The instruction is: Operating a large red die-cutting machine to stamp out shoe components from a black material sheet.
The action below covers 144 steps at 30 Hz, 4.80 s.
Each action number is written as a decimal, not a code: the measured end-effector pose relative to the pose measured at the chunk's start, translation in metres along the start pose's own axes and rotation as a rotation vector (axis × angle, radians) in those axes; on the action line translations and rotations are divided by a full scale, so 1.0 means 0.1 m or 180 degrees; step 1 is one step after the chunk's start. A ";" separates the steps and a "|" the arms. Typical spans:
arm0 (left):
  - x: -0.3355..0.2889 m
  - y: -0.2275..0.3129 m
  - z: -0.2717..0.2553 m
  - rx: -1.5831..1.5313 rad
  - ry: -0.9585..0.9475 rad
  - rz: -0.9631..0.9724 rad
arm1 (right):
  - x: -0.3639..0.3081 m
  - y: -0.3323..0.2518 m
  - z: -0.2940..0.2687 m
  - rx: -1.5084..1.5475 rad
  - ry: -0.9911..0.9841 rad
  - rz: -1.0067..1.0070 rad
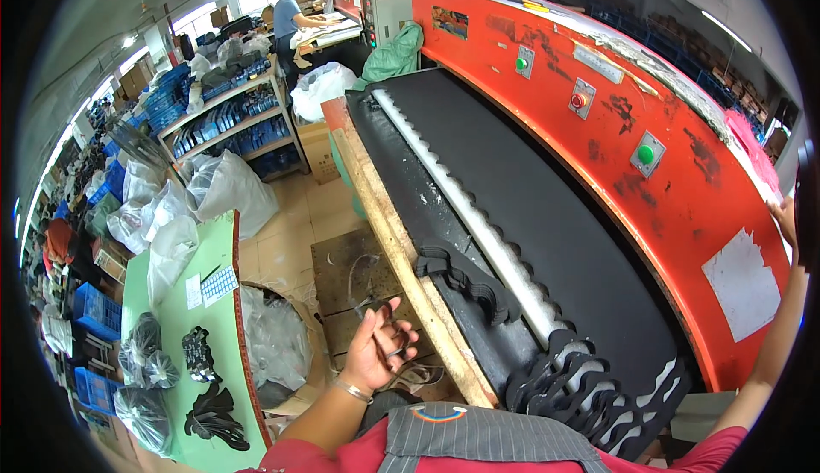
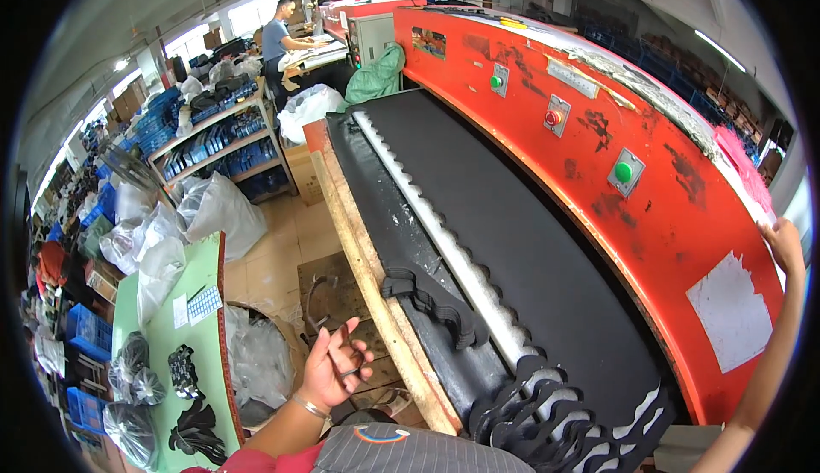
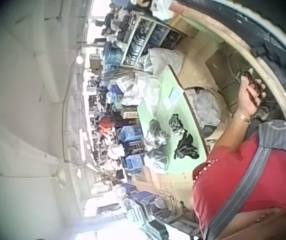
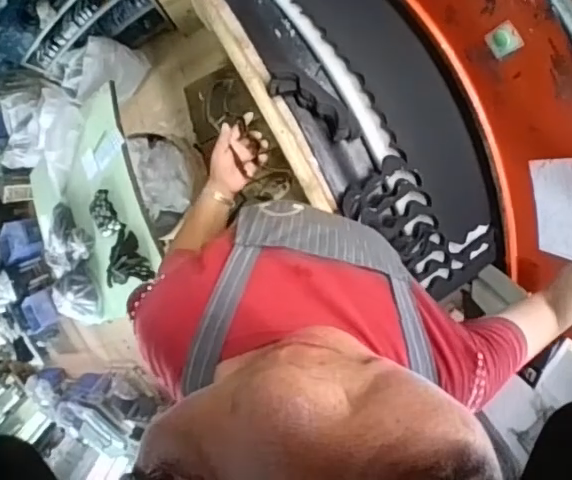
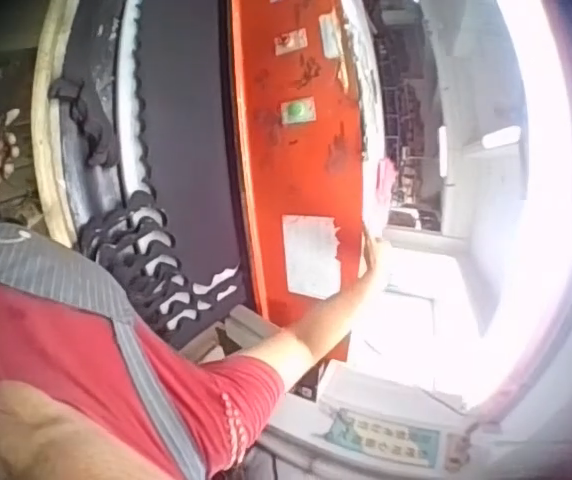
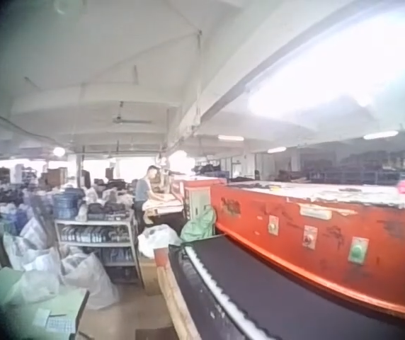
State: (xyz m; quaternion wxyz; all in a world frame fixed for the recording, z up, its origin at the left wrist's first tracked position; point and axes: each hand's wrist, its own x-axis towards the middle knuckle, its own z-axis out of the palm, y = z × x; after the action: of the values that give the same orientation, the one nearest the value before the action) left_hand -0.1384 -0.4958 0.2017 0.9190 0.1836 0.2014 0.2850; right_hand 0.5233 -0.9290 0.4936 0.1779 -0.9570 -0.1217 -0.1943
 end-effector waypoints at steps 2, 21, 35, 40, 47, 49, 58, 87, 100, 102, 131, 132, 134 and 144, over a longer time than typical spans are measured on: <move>0.08 -0.01 0.03 -0.0101 -0.0196 -0.0101 | -0.17 0.05 -0.03 0.0071 -0.0014 0.0059; -0.16 0.00 -0.28 -0.0316 0.0084 -0.0169 | 0.18 -2.40 1.12 0.1912 -0.0382 -0.0869; -0.27 -0.05 -0.44 -0.0346 0.0459 -0.0298 | -0.45 -2.05 1.39 0.2965 -0.0409 -0.0373; -0.30 -0.06 -0.37 -0.0263 0.0702 -0.0368 | -0.83 -2.18 1.56 0.3160 -0.0655 -0.0260; -0.20 -0.04 -0.43 -0.0274 0.0896 -0.0249 | -1.41 -2.18 1.29 0.3332 -0.0730 -0.0096; -0.04 -0.05 -0.47 -0.0365 0.0289 -0.0393 | -1.65 -2.22 1.21 0.3438 -0.0734 -0.0029; 0.61 -0.21 0.47 0.0789 -0.0156 -0.0820 | -3.27 -2.01 1.23 0.3788 -0.1389 0.0193; 0.53 -0.26 0.52 0.1213 -0.0734 -0.0524 | -4.61 -3.04 2.70 0.5839 -0.3492 0.0777; 0.55 -0.41 0.48 0.1751 -0.0768 0.0558 | -4.48 -2.77 2.97 0.5535 -0.2549 0.0514; 0.47 -0.23 0.58 0.2085 -0.0790 0.0768 | -4.59 -2.78 2.91 0.5230 -0.2504 0.0299; 1.10 0.28 0.31 0.2017 0.0070 0.0477 | -4.27 -3.72 1.91 0.3797 -0.2272 -0.0189; 1.18 0.38 0.24 0.1988 0.0100 0.0404 | -4.25 -3.90 1.62 0.3186 -0.3042 -0.0015; 1.44 0.48 0.19 0.1822 0.0203 0.0345 | -4.36 -3.87 1.69 0.3133 -0.3256 -0.0124; 2.21 0.99 0.05 0.0991 0.0216 0.0148 | -4.24 -3.38 1.57 0.2043 -0.1894 -0.1248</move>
State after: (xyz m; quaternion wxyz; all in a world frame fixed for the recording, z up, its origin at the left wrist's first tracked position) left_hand -0.0137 -0.2884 0.1918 0.8653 0.3186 0.2697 0.2776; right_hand 0.0933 -0.6312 0.2809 0.3818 -0.8268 -0.3994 0.1056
